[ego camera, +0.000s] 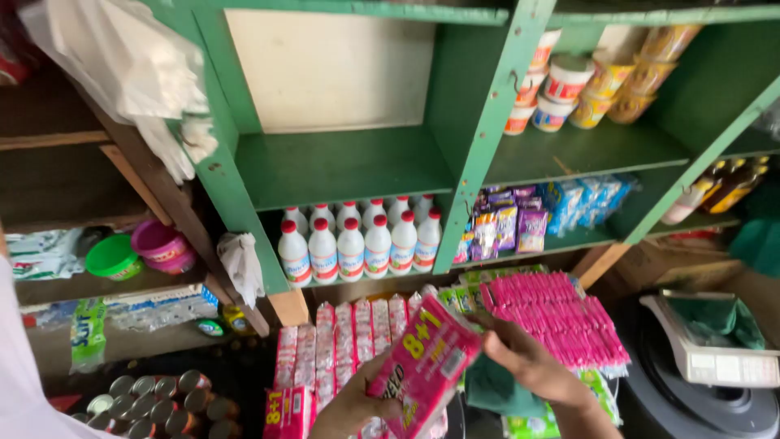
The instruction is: Cleaning individual detergent packets with a cloth and organizing them on store shelves.
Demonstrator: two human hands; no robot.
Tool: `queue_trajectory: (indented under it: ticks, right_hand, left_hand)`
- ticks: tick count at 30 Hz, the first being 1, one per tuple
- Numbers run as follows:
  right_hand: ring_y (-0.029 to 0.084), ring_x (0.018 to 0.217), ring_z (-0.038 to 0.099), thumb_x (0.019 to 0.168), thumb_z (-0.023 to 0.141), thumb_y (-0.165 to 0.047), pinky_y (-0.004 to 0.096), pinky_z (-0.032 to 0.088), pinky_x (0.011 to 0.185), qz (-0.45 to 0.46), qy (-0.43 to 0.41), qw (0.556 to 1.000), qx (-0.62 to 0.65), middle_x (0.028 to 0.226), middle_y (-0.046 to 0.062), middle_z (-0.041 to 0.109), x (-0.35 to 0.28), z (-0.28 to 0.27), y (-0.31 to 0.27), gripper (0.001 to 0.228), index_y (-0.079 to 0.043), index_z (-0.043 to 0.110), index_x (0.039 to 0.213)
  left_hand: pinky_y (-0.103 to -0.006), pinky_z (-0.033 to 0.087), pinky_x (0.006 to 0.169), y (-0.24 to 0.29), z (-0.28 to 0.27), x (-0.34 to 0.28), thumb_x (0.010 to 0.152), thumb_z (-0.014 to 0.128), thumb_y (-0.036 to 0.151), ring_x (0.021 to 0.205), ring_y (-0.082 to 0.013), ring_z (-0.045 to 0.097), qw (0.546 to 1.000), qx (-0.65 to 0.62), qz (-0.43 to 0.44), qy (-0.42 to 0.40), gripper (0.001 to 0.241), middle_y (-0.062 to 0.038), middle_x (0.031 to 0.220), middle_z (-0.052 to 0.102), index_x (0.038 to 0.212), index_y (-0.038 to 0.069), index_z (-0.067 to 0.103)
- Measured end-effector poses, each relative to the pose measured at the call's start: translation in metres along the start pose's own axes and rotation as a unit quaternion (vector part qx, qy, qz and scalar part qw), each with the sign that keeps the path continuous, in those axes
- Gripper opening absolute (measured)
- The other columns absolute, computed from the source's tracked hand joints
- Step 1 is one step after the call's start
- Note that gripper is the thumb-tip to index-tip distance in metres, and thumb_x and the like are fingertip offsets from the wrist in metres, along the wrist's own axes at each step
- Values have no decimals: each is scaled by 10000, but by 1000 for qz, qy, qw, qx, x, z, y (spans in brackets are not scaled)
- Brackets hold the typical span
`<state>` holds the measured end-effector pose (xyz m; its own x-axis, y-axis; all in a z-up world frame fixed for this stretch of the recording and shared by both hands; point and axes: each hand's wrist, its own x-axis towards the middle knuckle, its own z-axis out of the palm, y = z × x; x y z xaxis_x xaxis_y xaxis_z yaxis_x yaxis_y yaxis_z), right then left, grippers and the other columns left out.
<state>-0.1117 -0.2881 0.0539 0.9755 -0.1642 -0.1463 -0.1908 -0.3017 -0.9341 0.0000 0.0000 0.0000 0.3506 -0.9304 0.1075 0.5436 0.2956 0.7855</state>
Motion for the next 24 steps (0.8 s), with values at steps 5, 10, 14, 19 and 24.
queue_trajectory:
  ticks: [5, 10, 14, 19, 24]
  right_hand:
    - [241, 1292, 592, 939, 644, -538, 384, 425, 1075, -295, -65, 950, 78, 1385, 211, 671, -6, -19, -154, 887, -8, 379, 1599]
    - [165, 1235, 625, 882, 733, -284, 337, 485, 997, -366, 112, 923, -38, 1406, 143, 669, 16, -13, -246, 799, -42, 379, 1557]
    - [120, 1181, 634, 987, 667, -124, 293, 490, 1024, -431, 124, 894, 1, 1344, 111, 723, 49, -10, -259, 515, -18, 515, 1467]
    - [104, 1197, 658, 996, 656, -108, 275, 501, 1030, -453, 81, 888, -13, 1267, 67, 730, 58, 4, -243, 340, -11, 613, 1320]
    - [86, 745, 538, 948, 705, -116, 274, 475, 672, -326, 121, 935, -71, 865, 59, 693, 60, 2, -239, 314, -87, 731, 1260]
  left_hand:
    - [-385, 504, 1071, 87, 6, 66, 743, 931, 305, 1240, -188, 627, 971, 62, 227, 44, 1050, -73, 1378, 639, 1577, 11, 365]
    - [-347, 569, 993, 249, 108, 98, 934, 764, 316, 1211, -170, 658, 869, 230, 400, 178, 801, -119, 1408, 636, 1604, 36, 426]
    - [-494, 662, 899, 352, 135, 142, 967, 696, 435, 1190, -297, 706, 767, 402, 479, 144, 739, -149, 1359, 609, 1508, 70, 351]
    - [-607, 487, 1008, 427, 75, 188, 1015, 523, 699, 1255, -412, 651, 436, 691, 437, 376, 693, -166, 1298, 667, 1383, 113, 482]
    - [-675, 202, 1066, 458, 36, 191, 971, 457, 842, 1262, -447, 564, 320, 755, 329, 468, 847, -237, 1248, 674, 1367, 97, 526]
